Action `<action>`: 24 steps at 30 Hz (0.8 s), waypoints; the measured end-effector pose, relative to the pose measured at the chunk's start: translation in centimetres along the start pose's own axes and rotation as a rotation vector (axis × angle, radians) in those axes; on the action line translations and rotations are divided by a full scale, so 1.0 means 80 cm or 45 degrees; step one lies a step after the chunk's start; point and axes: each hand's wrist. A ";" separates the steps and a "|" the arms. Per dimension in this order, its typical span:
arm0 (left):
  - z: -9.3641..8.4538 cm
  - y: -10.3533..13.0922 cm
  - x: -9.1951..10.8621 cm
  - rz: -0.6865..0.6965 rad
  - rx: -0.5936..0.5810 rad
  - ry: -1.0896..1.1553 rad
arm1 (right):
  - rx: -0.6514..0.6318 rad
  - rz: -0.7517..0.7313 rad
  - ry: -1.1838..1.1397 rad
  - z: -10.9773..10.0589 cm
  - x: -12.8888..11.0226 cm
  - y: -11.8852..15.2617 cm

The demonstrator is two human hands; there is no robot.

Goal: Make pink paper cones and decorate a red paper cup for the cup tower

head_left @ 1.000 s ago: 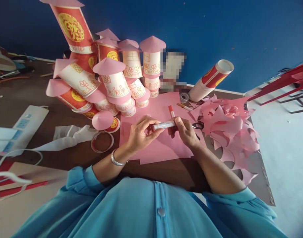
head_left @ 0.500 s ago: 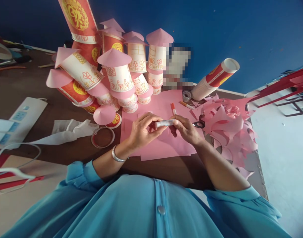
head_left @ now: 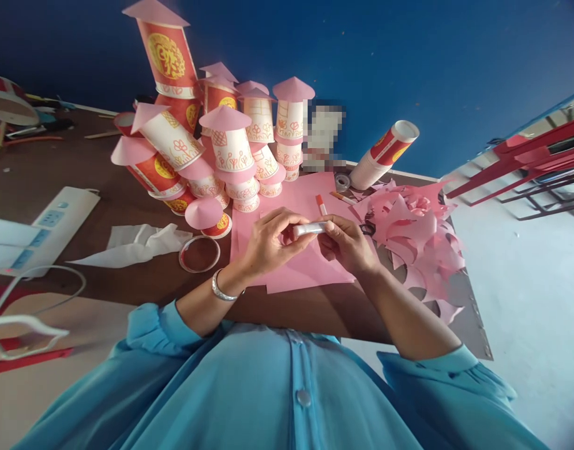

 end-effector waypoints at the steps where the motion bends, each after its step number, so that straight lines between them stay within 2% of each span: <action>1: -0.001 0.000 0.003 0.007 0.009 0.000 | -0.001 0.033 -0.023 0.003 -0.001 0.003; 7: -0.009 0.006 0.015 0.094 0.035 -0.021 | -0.035 0.157 -0.135 0.020 -0.005 0.021; 9: -0.012 0.012 0.013 0.095 -0.009 0.030 | 0.029 0.101 -0.113 0.023 -0.007 0.024; 13: -0.016 0.031 -0.008 0.023 -0.146 0.071 | 0.287 -0.151 0.105 0.014 -0.018 0.026; 15: -0.017 0.041 -0.022 -0.004 -0.186 -0.112 | 0.391 -0.268 0.261 0.003 -0.026 0.025; 18: -0.016 0.053 -0.039 0.105 -0.318 -0.506 | 0.464 -0.367 0.515 -0.012 -0.032 0.022; 21: -0.012 0.058 -0.048 0.202 -0.409 -0.722 | 0.428 -0.364 0.694 -0.017 -0.027 0.020; 24: -0.008 0.058 -0.053 0.255 -0.437 -0.793 | 0.320 -0.331 0.886 -0.012 -0.014 0.017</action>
Point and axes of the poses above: each hand's wrist, its own y-axis away from the middle knuckle, its own z-axis out of the palm, x = y × z, and after that the axes turned 14 degrees about -z, right-handed
